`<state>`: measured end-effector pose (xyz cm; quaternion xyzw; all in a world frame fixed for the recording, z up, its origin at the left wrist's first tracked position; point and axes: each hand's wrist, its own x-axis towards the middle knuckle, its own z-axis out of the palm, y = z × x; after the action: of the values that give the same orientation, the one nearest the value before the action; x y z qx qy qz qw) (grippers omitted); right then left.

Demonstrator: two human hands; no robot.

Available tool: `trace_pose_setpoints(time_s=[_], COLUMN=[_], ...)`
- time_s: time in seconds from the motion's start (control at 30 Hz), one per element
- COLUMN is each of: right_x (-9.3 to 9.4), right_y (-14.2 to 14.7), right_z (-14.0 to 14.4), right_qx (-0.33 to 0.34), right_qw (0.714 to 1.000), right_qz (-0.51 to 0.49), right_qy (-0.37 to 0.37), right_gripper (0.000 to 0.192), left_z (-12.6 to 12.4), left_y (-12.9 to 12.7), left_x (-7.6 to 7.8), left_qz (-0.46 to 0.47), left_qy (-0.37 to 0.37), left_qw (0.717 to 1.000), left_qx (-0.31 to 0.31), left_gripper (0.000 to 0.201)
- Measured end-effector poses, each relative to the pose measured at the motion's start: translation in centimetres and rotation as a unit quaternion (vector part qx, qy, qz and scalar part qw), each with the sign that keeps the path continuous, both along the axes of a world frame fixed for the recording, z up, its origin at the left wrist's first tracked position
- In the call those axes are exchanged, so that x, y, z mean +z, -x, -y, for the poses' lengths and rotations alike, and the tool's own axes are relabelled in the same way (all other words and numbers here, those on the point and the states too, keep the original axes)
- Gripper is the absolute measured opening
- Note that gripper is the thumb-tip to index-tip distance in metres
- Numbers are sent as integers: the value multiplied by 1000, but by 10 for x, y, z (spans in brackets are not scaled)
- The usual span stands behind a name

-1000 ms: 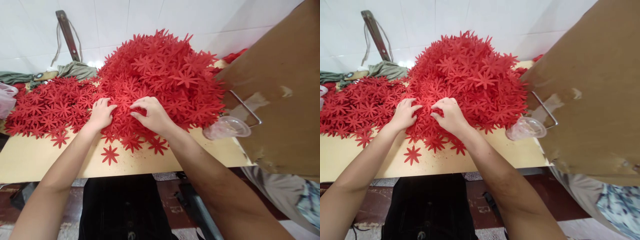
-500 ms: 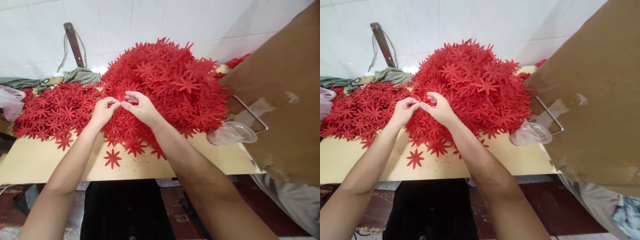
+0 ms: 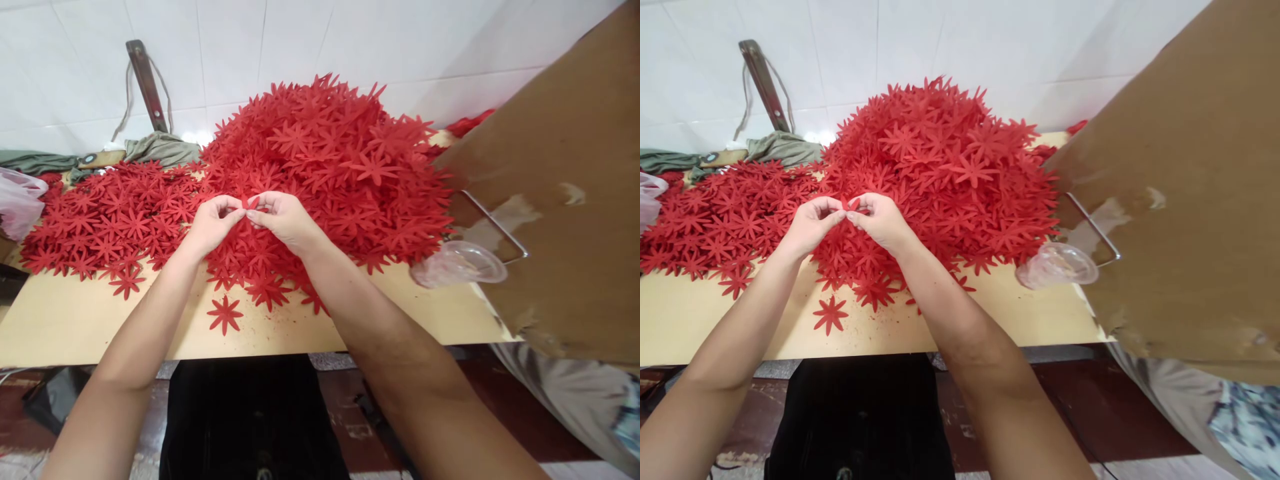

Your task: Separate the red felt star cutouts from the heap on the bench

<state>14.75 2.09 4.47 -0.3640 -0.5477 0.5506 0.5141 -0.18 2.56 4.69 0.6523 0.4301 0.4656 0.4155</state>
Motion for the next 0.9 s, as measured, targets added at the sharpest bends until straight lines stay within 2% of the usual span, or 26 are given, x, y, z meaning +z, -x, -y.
trace_pose_setpoints(time_s=[0.17, 0.27, 0.37, 0.57, 0.7, 0.9], right_x=[-1, -2, -6, -13, -12, -10], right_y=[2, 0, -4, -6, -1, 1], right_z=[3, 3, 3, 4, 8, 16], right_qx=[-39, -94, -147, -186, -178, -117], right_qw=[990, 965, 941, 920, 933, 979], right_qz=[115, 217, 271, 294, 259, 135], right_qy=[-66, -110, -138, -177, -175, -102], right_gripper=[24, 29, 30, 33, 38, 52], left_z=[2, 4, 6, 21, 27, 26], left_y=[-1, -3, -3, -6, -13, -16], left_x=[-4, -6, -5, -3, -8, -10], left_qz=[-39, -47, -25, -56, -48, 63], left_qy=[-12, -39, -65, -86, -89, 2], left_qw=[999, 996, 991, 993, 994, 998], left_qx=[21, 66, 112, 62, 47, 17], left_gripper=[17, 16, 14, 21, 21, 20])
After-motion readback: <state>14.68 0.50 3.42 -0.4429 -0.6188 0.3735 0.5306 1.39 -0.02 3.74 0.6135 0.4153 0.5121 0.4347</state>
